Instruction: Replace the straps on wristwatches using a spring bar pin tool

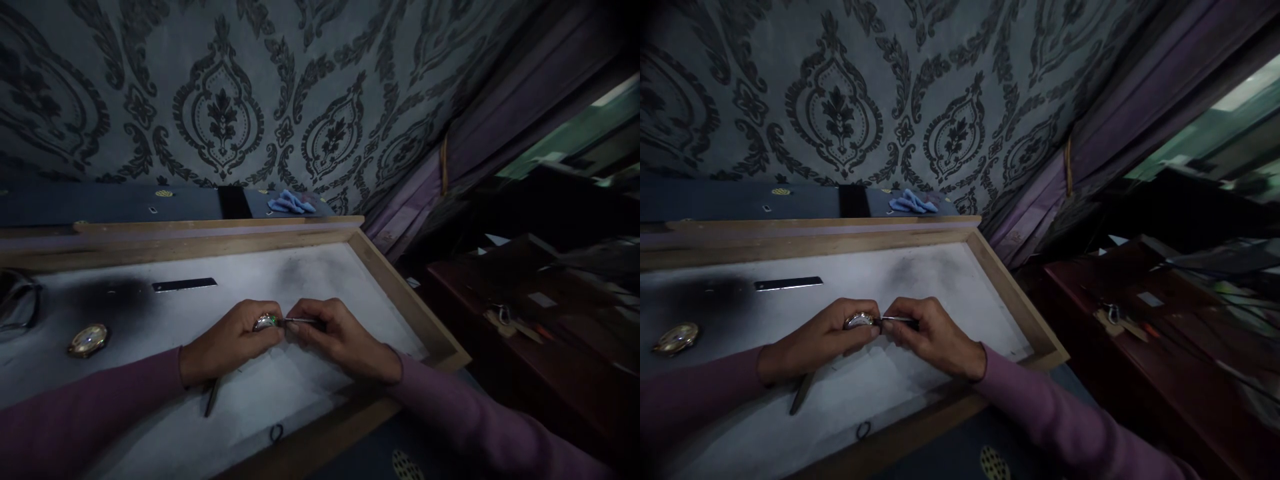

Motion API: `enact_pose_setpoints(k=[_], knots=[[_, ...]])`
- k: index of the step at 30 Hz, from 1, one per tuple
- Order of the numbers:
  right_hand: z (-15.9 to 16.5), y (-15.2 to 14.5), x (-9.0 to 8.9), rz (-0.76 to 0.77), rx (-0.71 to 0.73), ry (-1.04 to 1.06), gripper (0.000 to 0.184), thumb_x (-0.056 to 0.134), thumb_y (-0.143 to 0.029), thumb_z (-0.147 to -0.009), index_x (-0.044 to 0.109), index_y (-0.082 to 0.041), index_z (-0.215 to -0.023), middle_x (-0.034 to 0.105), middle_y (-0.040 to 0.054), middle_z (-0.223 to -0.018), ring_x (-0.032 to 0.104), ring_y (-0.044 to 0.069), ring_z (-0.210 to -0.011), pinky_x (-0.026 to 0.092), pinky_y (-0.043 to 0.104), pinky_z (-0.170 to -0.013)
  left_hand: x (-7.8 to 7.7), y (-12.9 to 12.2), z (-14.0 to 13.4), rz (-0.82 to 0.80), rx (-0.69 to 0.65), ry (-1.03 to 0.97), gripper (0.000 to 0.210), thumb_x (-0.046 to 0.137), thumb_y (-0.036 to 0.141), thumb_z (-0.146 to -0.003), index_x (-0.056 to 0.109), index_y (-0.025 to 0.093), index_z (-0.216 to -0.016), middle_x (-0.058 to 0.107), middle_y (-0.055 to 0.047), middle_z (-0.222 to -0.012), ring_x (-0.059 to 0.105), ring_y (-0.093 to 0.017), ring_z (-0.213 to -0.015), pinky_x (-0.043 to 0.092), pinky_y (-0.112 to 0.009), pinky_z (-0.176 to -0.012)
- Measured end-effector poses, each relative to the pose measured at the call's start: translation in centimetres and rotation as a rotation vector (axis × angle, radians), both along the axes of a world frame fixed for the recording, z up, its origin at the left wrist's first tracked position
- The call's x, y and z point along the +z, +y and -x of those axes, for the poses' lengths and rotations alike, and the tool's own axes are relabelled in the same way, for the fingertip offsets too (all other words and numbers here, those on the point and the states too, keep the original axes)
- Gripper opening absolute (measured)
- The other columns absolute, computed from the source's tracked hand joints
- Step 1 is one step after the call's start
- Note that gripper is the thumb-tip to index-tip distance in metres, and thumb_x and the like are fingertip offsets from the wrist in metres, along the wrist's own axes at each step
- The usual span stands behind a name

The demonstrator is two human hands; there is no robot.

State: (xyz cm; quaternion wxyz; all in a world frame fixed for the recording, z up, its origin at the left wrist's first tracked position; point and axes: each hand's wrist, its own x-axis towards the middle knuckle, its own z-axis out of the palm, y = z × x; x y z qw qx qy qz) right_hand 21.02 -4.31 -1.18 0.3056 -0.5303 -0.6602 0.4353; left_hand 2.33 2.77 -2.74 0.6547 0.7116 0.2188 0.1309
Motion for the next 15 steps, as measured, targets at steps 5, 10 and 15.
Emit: enact_pose_setpoints(k=[5, 10, 15], knots=[[0.04, -0.11, 0.32, -0.042, 0.011, -0.020, 0.027, 0.051, -0.035, -0.095, 0.061, -0.014, -0.083, 0.054, -0.0011, -0.064, 0.047, 0.011, -0.058, 0.038, 0.022, -0.054, -0.03, 0.04, -0.01, -0.011, 0.003, -0.003, 0.012, 0.050, 0.026, -0.082, 0.055, 0.016, -0.076, 0.039, 0.008, -0.055, 0.034, -0.009, -0.051, 0.027, -0.023, -0.050], [-0.04, -0.13, 0.23, -0.068, -0.004, -0.012, 0.024, 0.052, -0.032, -0.095, 0.061, -0.014, -0.081, 0.055, -0.0010, -0.064, 0.048, 0.011, -0.059, 0.039, 0.023, -0.055, -0.21, 0.24, 0.15, 0.026, -0.024, 0.011, 0.011, 0.051, 0.027, -0.082, 0.054, 0.017, -0.077, 0.039, 0.008, -0.056, 0.034, -0.009, -0.052, 0.027, -0.023, -0.050], [-0.11, -0.15, 0.12, -0.097, -0.009, -0.026, 0.022, 0.053, -0.030, -0.094, 0.062, -0.014, -0.082, 0.056, -0.0009, -0.063, 0.049, 0.011, -0.057, 0.039, 0.023, -0.054, -0.21, 0.60, 0.34, 0.068, -0.074, 0.010, 0.011, 0.053, 0.026, -0.080, 0.050, 0.018, -0.073, 0.043, 0.007, -0.057, 0.038, -0.009, -0.053, 0.029, -0.023, -0.052]])
